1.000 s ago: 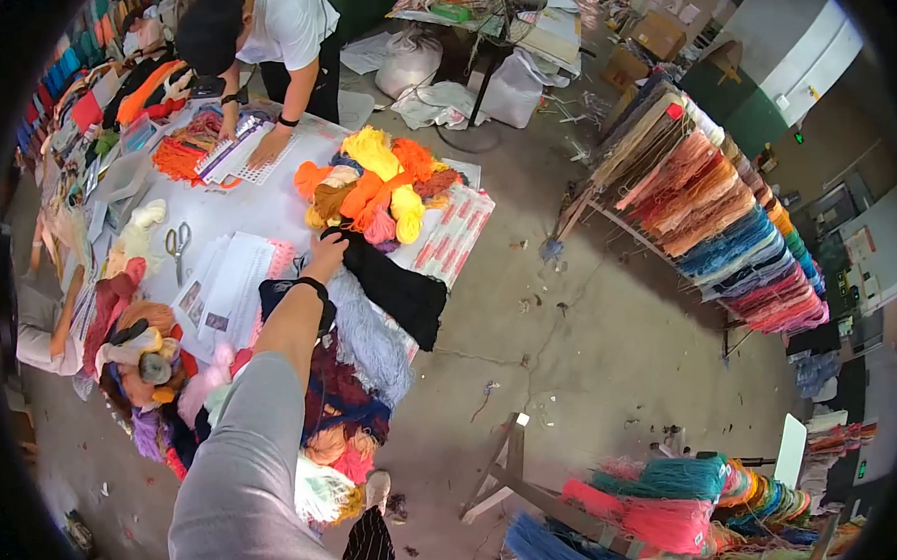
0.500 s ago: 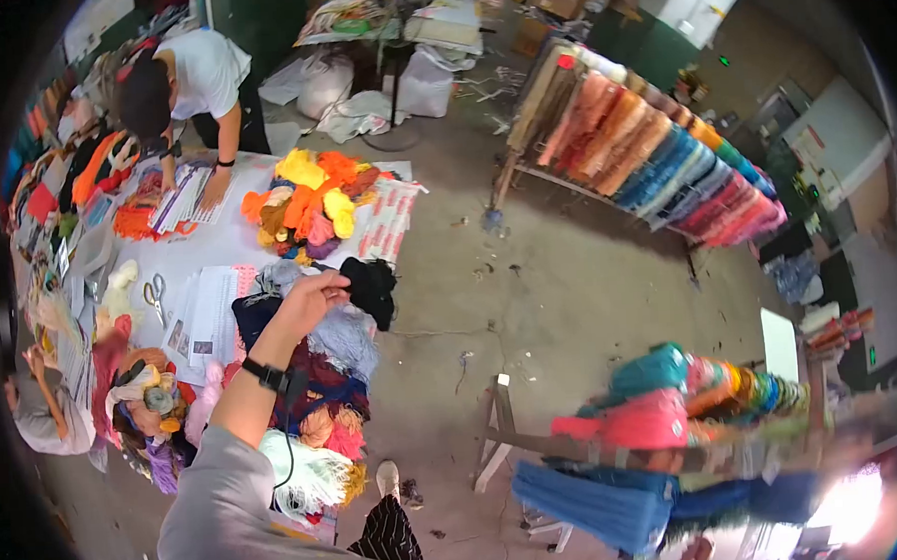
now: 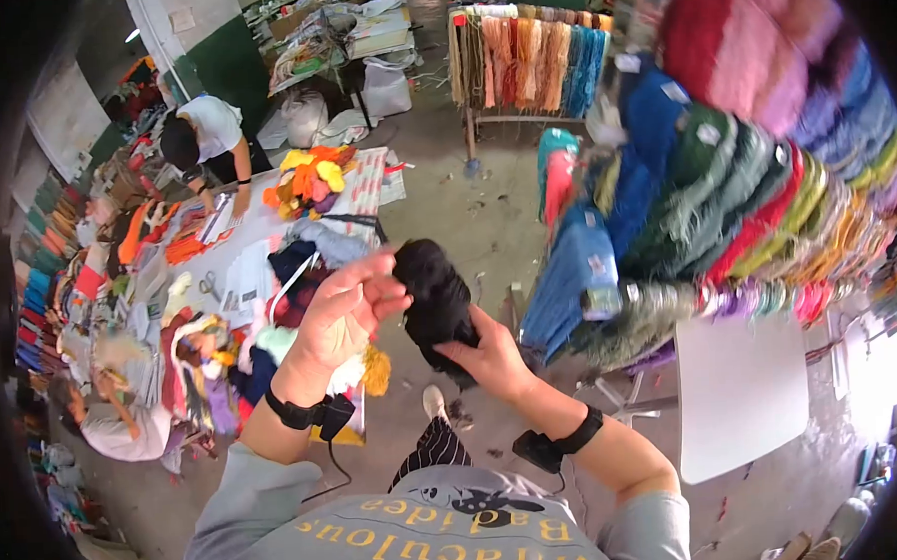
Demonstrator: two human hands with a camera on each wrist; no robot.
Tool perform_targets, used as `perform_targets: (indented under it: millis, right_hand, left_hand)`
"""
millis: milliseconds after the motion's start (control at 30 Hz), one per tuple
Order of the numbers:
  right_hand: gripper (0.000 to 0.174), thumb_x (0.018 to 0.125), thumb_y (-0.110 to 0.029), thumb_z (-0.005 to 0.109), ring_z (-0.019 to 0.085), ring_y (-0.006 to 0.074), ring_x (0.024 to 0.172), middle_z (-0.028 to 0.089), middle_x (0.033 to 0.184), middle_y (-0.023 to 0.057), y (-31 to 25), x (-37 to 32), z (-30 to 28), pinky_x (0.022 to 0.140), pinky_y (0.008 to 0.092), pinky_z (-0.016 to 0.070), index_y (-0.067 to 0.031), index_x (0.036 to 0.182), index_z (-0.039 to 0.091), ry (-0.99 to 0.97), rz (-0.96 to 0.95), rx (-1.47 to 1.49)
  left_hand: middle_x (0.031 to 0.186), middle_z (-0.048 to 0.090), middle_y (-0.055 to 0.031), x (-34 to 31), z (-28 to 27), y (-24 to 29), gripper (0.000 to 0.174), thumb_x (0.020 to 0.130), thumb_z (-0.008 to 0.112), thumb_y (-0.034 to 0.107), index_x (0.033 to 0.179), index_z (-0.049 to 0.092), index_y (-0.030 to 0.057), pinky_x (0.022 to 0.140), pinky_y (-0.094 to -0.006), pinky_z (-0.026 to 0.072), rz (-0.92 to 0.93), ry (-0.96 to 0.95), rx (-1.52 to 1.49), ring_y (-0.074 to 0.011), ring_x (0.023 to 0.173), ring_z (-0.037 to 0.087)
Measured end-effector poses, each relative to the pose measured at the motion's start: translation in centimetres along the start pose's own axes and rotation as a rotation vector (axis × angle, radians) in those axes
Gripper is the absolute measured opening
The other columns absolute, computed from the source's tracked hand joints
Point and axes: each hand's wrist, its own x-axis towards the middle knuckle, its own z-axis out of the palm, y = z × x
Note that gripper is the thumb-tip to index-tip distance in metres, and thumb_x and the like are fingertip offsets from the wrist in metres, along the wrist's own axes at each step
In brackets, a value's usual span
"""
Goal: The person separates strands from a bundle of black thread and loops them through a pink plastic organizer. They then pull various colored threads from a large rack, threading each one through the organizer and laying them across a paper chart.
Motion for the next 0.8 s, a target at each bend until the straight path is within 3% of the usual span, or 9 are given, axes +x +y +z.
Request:
perform_targets:
  millis: [67,133,267,367,433,500,633,733,800]
  right_hand:
    - [0.041,0.084,-0.018,0.069,0.061,0.0139,0.085,0.065,0.094,0.0067,0.7,-4.6,0.1,0.077,0.0275,0.0496,0.0052,0.114,0.053,0.037,0.094,0.530]
    - [0.032,0.091,-0.019,0.062,0.061,0.0136,0.087,0.064,0.099,0.0090,-0.5,-9.2,-0.4,0.077,0.0276,0.0507,0.0050,0.112,0.055,0.050,0.247,0.790]
    - [0.036,0.093,-0.028,0.059,0.061,0.0130,0.084,0.063,0.096,0.0078,-1.5,-15.8,-0.7,0.073,0.0272,0.0506,0.0037,0.109,0.056,-0.026,0.305,0.795]
    - [0.039,0.092,-0.035,0.059,0.057,0.0095,0.077,0.062,0.087,0.0041,-1.2,-19.0,-1.3,0.065,0.0250,0.0472,0.0033,0.100,0.060,-0.098,0.273,0.610]
    - [0.042,0.090,-0.039,0.061,0.047,0.0049,0.067,0.056,0.073,-0.0017,-1.1,-20.6,-2.0,0.057,0.0228,0.0394,0.0019,0.086,0.063,-0.157,0.231,0.323]
    - [0.039,0.090,-0.037,0.061,0.046,0.0049,0.066,0.055,0.072,-0.0022,-1.6,-21.9,-2.7,0.057,0.0232,0.0396,0.0018,0.087,0.062,-0.181,0.227,0.260]
    - [0.028,0.090,-0.026,0.060,0.046,0.0073,0.068,0.052,0.072,-0.0008,-3.3,-23.0,-2.8,0.061,0.0253,0.0403,0.0023,0.091,0.060,-0.177,0.211,0.329]
    - [0.022,0.088,-0.018,0.057,0.048,0.0102,0.074,0.053,0.077,0.0024,-3.0,-23.2,-3.6,0.066,0.0260,0.0412,0.0027,0.094,0.058,-0.197,0.157,0.306]
    - [0.021,0.085,-0.014,0.055,0.050,0.0118,0.076,0.054,0.081,0.0039,-3.5,-23.5,-4.5,0.070,0.0259,0.0414,0.0036,0.096,0.058,-0.200,0.115,0.314]
  left_hand:
    - [0.139,0.034,-0.0092,-3.6,2.3,-2.2,0.040,0.088,0.058,0.011,0.126,0.051,0.0025,0.096,-0.0356,0.0431,0.193,0.131,0.720,-0.0208,0.112,0.051]
    - [0.139,0.035,-0.0099,-7.5,6.0,-4.7,0.045,0.084,0.064,0.013,0.127,0.052,0.0062,0.096,-0.0356,0.0422,0.175,0.070,1.121,-0.0225,0.115,0.048]
    - [0.136,0.039,-0.0128,-12.4,12.3,-9.0,0.062,0.076,0.071,0.007,0.132,0.046,0.0091,0.099,-0.0336,0.0391,0.193,-0.040,1.393,-0.0281,0.126,0.041]
    - [0.128,0.045,-0.0140,-14.5,13.8,-10.4,0.067,0.070,0.069,-0.003,0.132,0.047,0.0093,0.094,-0.0331,0.0423,0.270,-0.007,1.618,-0.0293,0.120,0.046]
    - [0.125,0.046,-0.0132,-15.3,15.0,-10.3,0.069,0.067,0.067,-0.006,0.131,0.047,0.0094,0.090,-0.0336,0.0436,0.221,0.014,1.533,-0.0291,0.115,0.048]
    - [0.112,0.051,-0.0117,-15.9,15.9,-10.6,0.068,0.062,0.063,-0.010,0.127,0.050,0.0078,0.080,-0.0350,0.0459,0.259,0.028,1.458,-0.0286,0.099,0.053]
    - [0.102,0.054,-0.0117,-16.8,16.7,-10.7,0.066,0.060,0.063,-0.011,0.123,0.051,0.0079,0.081,-0.0371,0.0458,0.325,0.008,1.509,-0.0320,0.095,0.053]
    - [0.088,0.058,-0.0101,-17.5,16.8,-10.5,0.057,0.061,0.066,-0.009,0.115,0.056,0.0065,0.073,-0.0344,0.0465,0.469,0.197,1.555,-0.0301,0.082,0.057]
    - [0.094,0.064,-0.0070,-17.9,16.2,-10.6,0.045,0.067,0.072,-0.002,0.110,0.061,0.0045,0.073,-0.0287,0.0458,0.506,0.464,1.379,-0.0198,0.079,0.058]
